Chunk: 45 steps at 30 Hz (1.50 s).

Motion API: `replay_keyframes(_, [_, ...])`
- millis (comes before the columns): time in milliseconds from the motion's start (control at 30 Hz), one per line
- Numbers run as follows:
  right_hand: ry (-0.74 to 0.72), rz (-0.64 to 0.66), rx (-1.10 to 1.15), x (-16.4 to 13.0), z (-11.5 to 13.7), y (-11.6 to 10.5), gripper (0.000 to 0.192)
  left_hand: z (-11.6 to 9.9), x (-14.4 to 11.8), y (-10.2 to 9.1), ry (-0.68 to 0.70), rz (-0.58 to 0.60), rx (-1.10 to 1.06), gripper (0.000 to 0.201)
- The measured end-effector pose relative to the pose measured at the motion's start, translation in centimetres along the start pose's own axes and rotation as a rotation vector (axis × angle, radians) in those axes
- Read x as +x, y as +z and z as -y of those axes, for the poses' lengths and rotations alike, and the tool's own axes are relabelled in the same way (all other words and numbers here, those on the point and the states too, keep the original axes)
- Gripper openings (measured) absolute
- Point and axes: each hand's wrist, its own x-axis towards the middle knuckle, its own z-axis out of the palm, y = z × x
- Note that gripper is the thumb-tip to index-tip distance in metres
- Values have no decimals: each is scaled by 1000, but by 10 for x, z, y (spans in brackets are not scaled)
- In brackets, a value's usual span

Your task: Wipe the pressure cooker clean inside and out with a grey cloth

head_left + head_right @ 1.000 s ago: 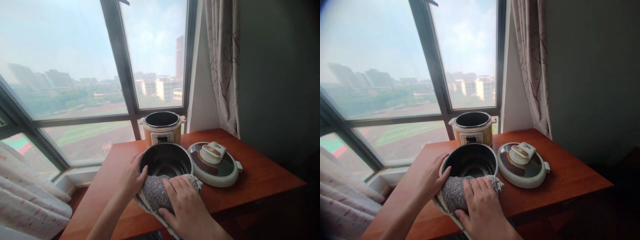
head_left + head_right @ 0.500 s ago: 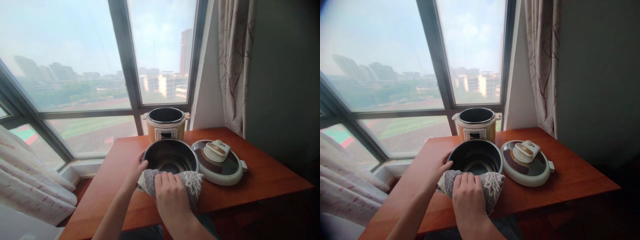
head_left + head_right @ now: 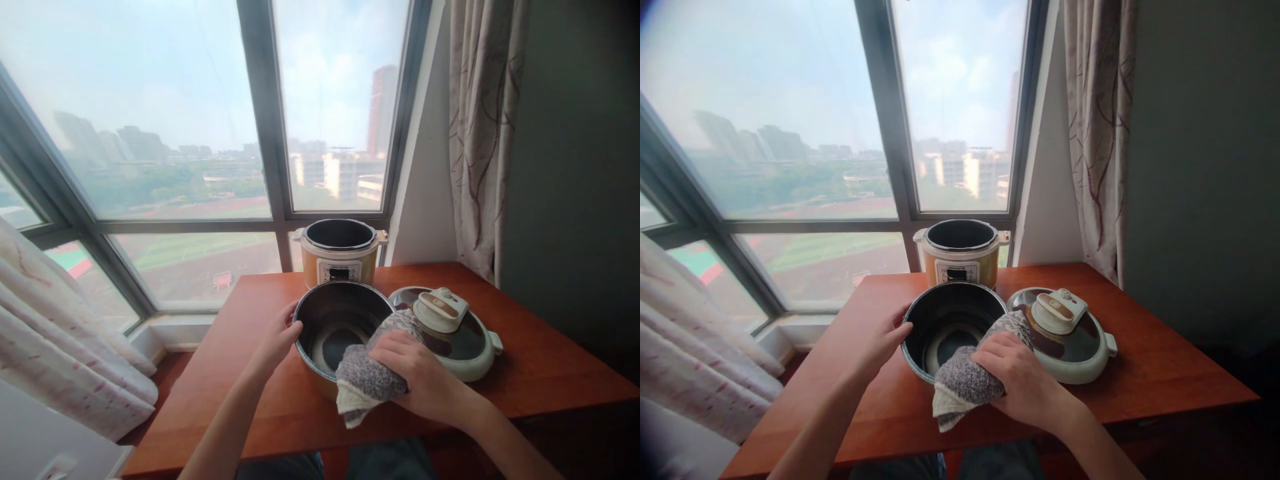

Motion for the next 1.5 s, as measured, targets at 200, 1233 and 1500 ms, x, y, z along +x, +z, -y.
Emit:
replay_keyframes(200, [185, -135, 17, 2, 14, 11, 39, 26, -7, 11, 20, -222, -85, 49])
replay_keyframes(1233, [225, -42, -82, 15, 43, 21, 21, 8, -27, 14, 588, -24, 561, 52])
replay_keyframes(1500, [17, -20, -20, 6, -8, -9, 32, 8, -12, -23, 501, 135, 434, 54])
